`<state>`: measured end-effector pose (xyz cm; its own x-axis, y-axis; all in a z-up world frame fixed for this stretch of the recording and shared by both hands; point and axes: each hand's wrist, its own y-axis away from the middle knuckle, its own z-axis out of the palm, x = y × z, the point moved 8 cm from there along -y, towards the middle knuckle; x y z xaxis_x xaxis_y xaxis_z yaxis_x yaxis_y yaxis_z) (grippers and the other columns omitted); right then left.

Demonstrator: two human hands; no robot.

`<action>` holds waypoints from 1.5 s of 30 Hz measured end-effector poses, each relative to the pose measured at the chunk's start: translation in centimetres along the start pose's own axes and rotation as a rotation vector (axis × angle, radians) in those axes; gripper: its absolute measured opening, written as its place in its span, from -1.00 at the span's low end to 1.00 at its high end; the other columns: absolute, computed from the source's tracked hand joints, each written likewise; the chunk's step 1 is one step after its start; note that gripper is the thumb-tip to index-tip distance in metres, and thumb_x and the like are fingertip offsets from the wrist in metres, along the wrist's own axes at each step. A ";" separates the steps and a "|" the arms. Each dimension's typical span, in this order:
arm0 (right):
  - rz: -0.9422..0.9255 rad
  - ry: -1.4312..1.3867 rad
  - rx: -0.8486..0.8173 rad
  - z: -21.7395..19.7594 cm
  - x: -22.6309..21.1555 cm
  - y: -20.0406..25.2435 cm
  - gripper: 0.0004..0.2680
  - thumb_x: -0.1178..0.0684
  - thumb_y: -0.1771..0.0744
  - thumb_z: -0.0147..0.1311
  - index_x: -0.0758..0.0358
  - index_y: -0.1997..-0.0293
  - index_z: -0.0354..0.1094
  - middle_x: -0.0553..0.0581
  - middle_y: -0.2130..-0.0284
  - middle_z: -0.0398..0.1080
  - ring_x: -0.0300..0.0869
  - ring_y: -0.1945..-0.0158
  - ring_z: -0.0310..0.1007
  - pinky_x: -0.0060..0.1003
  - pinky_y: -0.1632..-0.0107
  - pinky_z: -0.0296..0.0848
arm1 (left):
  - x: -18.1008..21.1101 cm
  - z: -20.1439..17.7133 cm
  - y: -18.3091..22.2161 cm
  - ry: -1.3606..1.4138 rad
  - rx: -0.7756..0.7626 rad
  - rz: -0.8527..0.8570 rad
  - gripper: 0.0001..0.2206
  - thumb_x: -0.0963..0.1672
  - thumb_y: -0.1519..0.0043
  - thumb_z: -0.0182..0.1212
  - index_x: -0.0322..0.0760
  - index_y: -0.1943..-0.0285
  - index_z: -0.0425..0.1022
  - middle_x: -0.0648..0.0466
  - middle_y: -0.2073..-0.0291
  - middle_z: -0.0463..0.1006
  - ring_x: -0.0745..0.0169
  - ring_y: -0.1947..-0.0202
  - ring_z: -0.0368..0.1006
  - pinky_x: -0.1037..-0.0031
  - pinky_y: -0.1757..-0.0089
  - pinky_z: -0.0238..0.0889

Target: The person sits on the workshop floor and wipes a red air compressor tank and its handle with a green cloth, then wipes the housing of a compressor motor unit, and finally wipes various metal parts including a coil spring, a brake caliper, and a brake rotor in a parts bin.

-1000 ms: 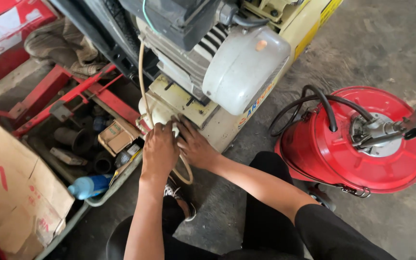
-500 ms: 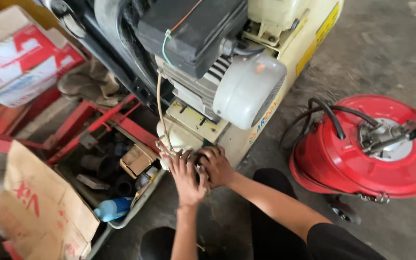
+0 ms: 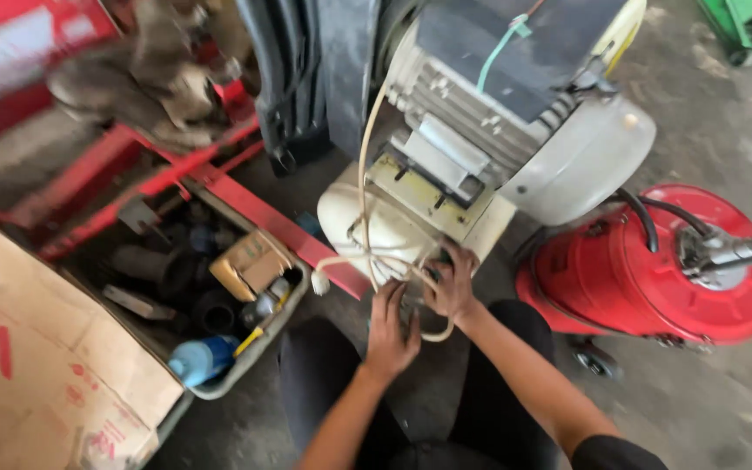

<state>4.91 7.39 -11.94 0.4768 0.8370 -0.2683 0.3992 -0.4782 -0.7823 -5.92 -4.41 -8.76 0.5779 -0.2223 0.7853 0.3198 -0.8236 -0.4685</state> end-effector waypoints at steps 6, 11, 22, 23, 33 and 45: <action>0.082 0.096 -0.236 1.4 -0.3 -1.1 -0.64 -0.03 -0.35 -0.11 0.34 -0.24 0.29 0.45 -0.32 0.24 0.19 -0.39 0.22 0.23 -0.27 0.07 | -0.9 -1.6 -2.1 -0.041 -0.163 0.100 -0.62 -0.26 -0.14 0.23 -0.48 -0.17 0.41 -0.29 -0.14 0.40 -0.44 -0.23 0.30 0.00 -0.21 0.23; 0.258 0.087 -0.341 4.1 -0.1 6.1 -0.59 -0.03 -0.40 -0.12 0.44 -0.38 0.15 0.47 -0.41 0.07 0.34 -0.48 0.02 0.29 -0.46 0.02 | -1.7 -1.5 -0.5 0.006 -0.153 0.128 -0.65 -0.26 -0.20 0.22 -0.51 -0.18 0.39 -0.32 -0.19 0.36 -0.46 -0.26 0.26 -0.06 -0.23 0.20; 0.809 -0.043 0.397 1.2 -3.1 11.0 -0.56 -0.19 -0.51 -0.39 0.34 -0.50 0.04 0.40 -0.50 0.01 0.22 -0.59 0.00 0.03 -0.61 0.00 | -4.8 0.1 -1.5 -0.013 -0.108 0.088 -0.71 -0.25 -0.16 0.24 -0.40 -0.08 0.47 -0.22 -0.07 0.40 -0.36 -0.18 0.29 -0.03 -0.22 0.20; 0.807 -0.015 0.283 1.9 -2.2 11.1 -0.57 -0.18 -0.50 -0.38 0.31 -0.49 0.05 0.38 -0.49 0.02 0.21 -0.57 0.02 0.03 -0.57 0.03 | -4.7 0.1 -1.4 -0.021 -0.099 0.083 -0.72 -0.26 -0.15 0.24 -0.40 -0.05 0.48 -0.21 -0.05 0.41 -0.34 -0.16 0.30 -0.02 -0.21 0.20; 0.594 0.180 -0.764 10.6 -0.1 14.7 -0.61 -0.08 -0.37 -0.24 0.04 -0.39 0.15 0.17 -0.35 0.15 0.10 -0.41 0.18 0.04 -0.26 0.33 | -4.5 -0.7 -2.9 -0.027 -0.122 0.123 -0.81 -0.28 -0.14 0.22 -0.41 0.06 0.51 -0.16 0.06 0.47 -0.26 -0.08 0.36 0.06 -0.15 0.27; -2.915 2.297 -1.210 2.1 1.6 18.7 -0.80 0.18 -0.46 -0.12 0.56 -0.15 0.20 0.46 -0.12 0.34 0.23 -0.13 0.45 0.01 -0.21 0.51 | -2.8 -3.3 -5.2 0.171 -0.195 0.004 -0.86 -0.32 -0.22 0.17 -0.42 0.07 0.49 -0.11 0.13 0.50 -0.05 0.14 0.44 0.27 0.10 0.35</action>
<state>11.47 0.31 -28.16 -0.8161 -0.3489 -0.4607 -0.0210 -0.7787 0.6270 -11.74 -1.20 -7.18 0.4378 -0.2969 0.8486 0.1575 -0.9040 -0.3976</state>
